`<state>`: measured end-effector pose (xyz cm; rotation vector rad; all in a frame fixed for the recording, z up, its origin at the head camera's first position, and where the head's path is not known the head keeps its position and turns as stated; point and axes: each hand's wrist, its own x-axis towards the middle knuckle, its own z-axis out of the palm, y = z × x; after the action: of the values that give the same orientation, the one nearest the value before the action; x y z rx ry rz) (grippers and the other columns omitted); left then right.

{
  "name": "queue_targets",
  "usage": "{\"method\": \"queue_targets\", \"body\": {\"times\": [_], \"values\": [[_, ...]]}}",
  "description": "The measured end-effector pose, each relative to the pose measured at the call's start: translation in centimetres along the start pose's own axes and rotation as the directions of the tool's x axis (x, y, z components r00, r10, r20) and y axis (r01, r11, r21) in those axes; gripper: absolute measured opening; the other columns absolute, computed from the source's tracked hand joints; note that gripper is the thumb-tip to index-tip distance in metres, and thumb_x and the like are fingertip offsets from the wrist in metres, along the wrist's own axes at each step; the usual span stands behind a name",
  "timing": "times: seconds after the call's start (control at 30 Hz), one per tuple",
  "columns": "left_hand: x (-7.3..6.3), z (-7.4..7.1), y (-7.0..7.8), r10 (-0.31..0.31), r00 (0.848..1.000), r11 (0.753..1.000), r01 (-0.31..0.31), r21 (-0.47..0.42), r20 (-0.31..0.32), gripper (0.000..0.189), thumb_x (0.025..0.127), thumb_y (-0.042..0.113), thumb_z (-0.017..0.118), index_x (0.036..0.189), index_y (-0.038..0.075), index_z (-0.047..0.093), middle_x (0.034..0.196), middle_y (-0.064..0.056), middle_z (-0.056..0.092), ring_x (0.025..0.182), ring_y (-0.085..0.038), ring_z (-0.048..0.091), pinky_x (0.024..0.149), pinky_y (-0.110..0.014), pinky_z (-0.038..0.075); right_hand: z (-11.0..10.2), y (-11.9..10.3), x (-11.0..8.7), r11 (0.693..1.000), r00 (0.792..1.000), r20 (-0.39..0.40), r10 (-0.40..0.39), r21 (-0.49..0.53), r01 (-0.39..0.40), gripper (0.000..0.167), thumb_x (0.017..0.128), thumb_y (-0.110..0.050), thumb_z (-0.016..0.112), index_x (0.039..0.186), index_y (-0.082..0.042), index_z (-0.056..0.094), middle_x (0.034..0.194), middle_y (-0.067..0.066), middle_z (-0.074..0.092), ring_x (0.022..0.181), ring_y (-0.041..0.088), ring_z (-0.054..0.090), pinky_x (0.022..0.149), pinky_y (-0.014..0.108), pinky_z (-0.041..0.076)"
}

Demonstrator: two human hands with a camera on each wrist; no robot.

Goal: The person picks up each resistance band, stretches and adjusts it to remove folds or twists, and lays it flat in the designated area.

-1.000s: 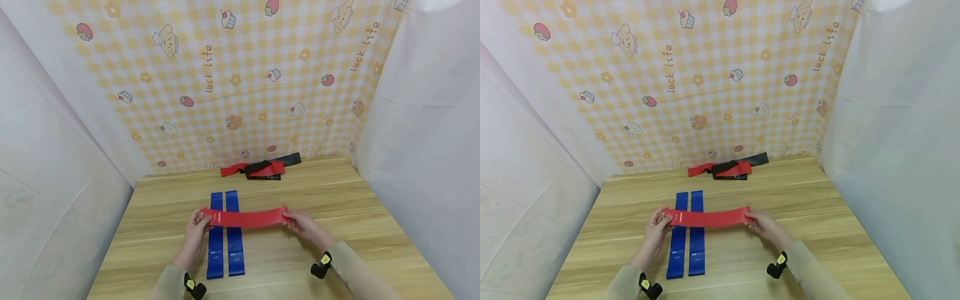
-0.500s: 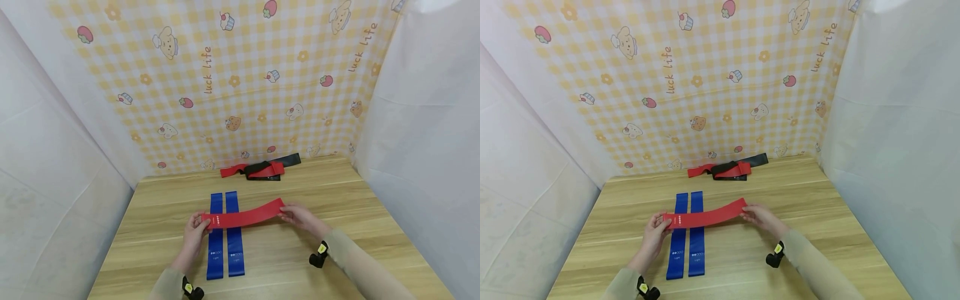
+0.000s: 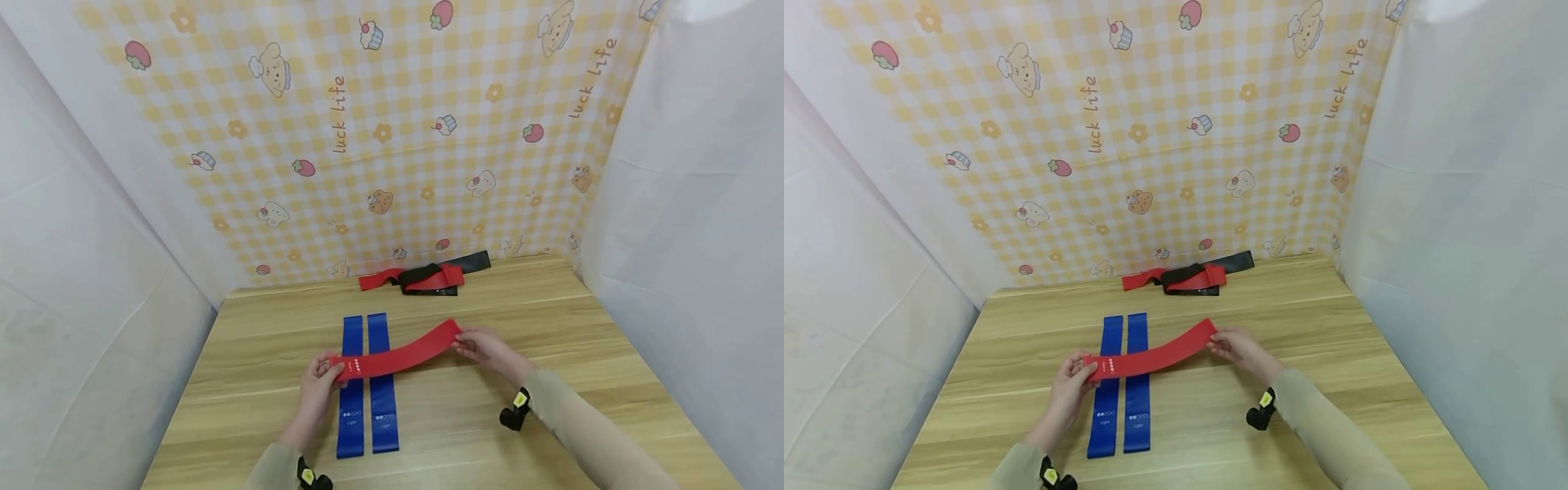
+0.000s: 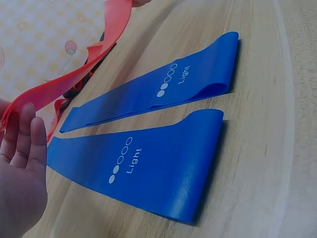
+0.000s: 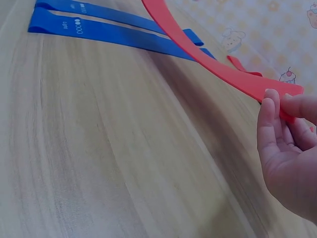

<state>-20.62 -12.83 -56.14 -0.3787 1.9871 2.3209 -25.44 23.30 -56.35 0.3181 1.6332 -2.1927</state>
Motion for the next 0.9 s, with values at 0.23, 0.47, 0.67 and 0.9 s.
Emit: {"method": "queue_targets", "body": {"times": [0.23,0.47,0.67,0.9], "values": [[-0.2,-0.2,-0.1,-0.018,1.0,1.0,0.018,0.023,0.017,0.034,0.095,0.003,0.063,0.123,-0.007,0.048,0.088,-0.004,0.065,0.069,-0.014,0.063,0.064,-0.025,0.056,-0.1,-0.7,0.3,1.0,0.999,0.019,-0.028,0.005,0.027,0.012,0.101,-0.001,0.051,0.101,0.002,0.062,0.077,0.003,0.069,0.072,0.009,0.066,0.07,0.021,0.055],[-0.5,-0.8,-0.6,-0.022,0.996,0.984,0.007,0.177,0.084,0.023,0.094,0.004,0.063,0.112,-0.005,0.052,0.079,-0.004,0.064,0.065,-0.014,0.061,0.06,-0.025,0.054,-0.1,-1.1,0.5,0.999,1.0,0.002,-0.025,-0.034,0.025,0.013,0.1,-0.004,0.054,0.094,-0.006,0.066,0.079,0.002,0.07,0.073,0.01,0.067,0.071,0.023,0.056],[-1.1,-1.3,-0.9,-0.015,0.995,0.977,-0.007,0.215,0.101,0.018,0.093,0.003,0.064,0.107,-0.004,0.054,0.075,-0.005,0.062,0.065,-0.016,0.062,0.059,-0.027,0.055,0.1,-1.5,0.5,0.995,1.0,-0.007,-0.02,-0.095,0.019,0.012,0.099,-0.007,0.058,0.096,-0.007,0.07,0.081,0.001,0.072,0.075,0.01,0.068,0.07,0.023,0.056],[-1.7,-1.7,-0.6,0.019,0.986,0.972,-0.056,0.226,0.163,0.022,0.091,-0.001,0.065,0.108,-0.007,0.053,0.073,-0.006,0.061,0.063,-0.017,0.061,0.058,-0.026,0.055,0.0,-2.0,1.4,0.981,0.999,-0.028,-0.03,-0.19,0.024,0.013,0.098,-0.012,0.062,0.102,-0.005,0.072,0.08,-0.001,0.067,0.07,0.011,0.062,0.076,0.029,0.057]]}}
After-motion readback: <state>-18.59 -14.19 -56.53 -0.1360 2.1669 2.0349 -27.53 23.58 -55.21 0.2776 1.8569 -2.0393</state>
